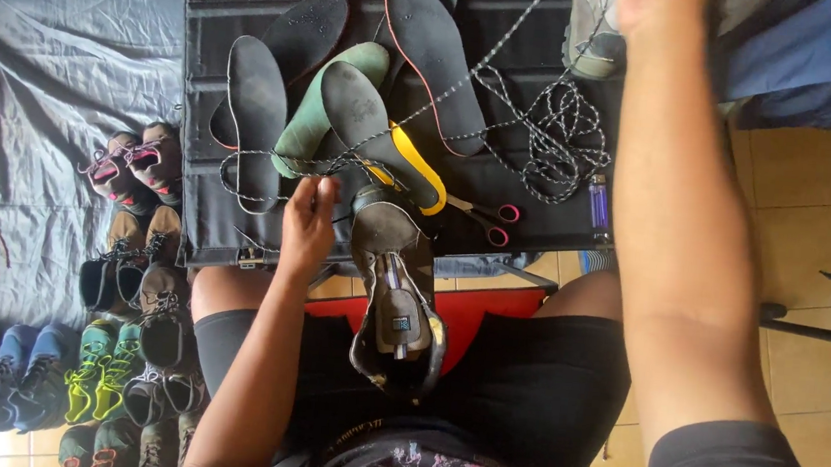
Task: The person threads a black and white rope through the eyelets of a shoe, ties a knot, and uses scissors to trim the excess rope. The person then uses a lighter to melt the rope ends to prevent fraying.
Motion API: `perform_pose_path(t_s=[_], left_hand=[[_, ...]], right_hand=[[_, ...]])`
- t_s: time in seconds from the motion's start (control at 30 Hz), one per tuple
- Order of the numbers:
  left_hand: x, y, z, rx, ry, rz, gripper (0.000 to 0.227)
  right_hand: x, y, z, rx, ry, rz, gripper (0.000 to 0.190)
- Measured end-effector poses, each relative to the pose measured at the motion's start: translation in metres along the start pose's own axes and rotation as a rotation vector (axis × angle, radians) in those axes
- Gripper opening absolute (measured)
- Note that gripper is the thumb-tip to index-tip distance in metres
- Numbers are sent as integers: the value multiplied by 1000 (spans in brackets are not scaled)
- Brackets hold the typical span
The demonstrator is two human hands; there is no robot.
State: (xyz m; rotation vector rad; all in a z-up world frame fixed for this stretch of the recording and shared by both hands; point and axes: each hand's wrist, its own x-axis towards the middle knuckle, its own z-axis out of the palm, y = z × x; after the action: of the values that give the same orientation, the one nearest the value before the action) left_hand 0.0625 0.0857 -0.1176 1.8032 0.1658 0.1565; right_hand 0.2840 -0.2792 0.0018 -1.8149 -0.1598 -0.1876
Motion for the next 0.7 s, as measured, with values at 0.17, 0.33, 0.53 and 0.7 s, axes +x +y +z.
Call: perform_pose_path(t_s=[0.17,0.33,0.53,0.7], left_hand=[[-1,9,2,-66,-55,14,18],[4,21,-4,-215,-157,77,27],[15,30,-19,-307,-33,171,23],[43,43,-43,-396,200,228,26]], right_hand=[[-5,36,22,-510,-62,-28,21],[-53,25,32,-911,-221,82,18],[-104,92,42,-1218,-440,505,30],[-118,121,29,-1198,-343,332,30]])
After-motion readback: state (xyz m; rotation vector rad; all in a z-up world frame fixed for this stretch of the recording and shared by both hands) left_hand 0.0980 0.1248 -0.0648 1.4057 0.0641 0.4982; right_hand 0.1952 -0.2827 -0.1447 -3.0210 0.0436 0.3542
